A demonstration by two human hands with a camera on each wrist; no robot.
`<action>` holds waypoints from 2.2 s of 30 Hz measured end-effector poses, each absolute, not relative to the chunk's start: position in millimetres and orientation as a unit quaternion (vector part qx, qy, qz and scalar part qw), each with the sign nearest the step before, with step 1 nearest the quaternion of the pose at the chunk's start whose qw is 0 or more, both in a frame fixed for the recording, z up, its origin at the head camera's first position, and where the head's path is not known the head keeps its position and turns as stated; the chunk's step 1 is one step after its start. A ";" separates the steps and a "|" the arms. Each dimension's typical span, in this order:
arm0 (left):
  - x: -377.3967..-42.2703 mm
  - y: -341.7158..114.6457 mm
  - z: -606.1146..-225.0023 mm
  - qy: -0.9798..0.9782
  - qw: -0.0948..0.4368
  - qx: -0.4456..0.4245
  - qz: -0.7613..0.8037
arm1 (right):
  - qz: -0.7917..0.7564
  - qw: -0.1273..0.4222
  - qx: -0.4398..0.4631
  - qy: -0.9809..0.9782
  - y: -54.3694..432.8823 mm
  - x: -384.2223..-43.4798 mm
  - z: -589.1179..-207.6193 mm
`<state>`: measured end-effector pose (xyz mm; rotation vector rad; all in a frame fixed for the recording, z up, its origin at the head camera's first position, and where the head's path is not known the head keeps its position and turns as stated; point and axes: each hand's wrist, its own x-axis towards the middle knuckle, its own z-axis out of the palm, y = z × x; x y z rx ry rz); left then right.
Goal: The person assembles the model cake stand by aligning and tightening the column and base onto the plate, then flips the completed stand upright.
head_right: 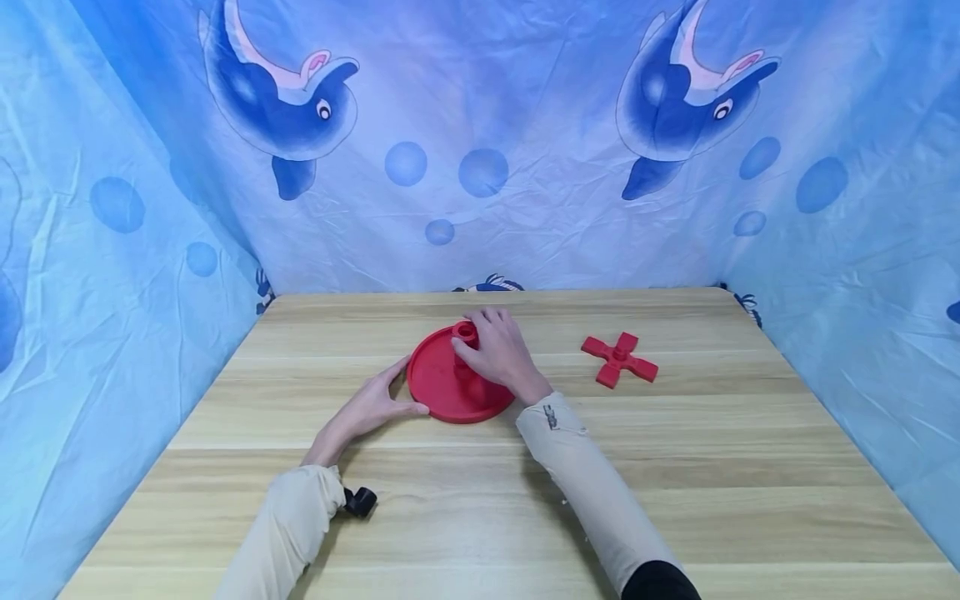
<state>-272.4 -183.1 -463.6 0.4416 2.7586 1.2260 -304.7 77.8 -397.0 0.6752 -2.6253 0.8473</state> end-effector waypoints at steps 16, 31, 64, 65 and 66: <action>-272.4 -183.4 -462.3 0.904 0.049 0.143 0.399 | 0.313 0.137 0.234 -0.910 80.3 -305.6 -397.4; -274.4 -184.9 -461.0 0.905 0.054 0.142 0.397 | 0.308 0.125 0.239 -0.912 81.2 -305.6 -393.0; -275.7 -186.4 -460.3 0.905 0.051 0.143 0.396 | 0.302 0.122 0.259 -0.909 81.0 -307.9 -392.5; -275.7 -186.3 -460.3 0.906 0.050 0.142 0.396 | 0.304 0.121 0.262 -0.908 81.1 -307.9 -392.8; -275.8 -186.1 -460.3 0.906 0.050 0.142 0.395 | 0.305 0.120 0.264 -0.907 81.2 -307.8 -393.1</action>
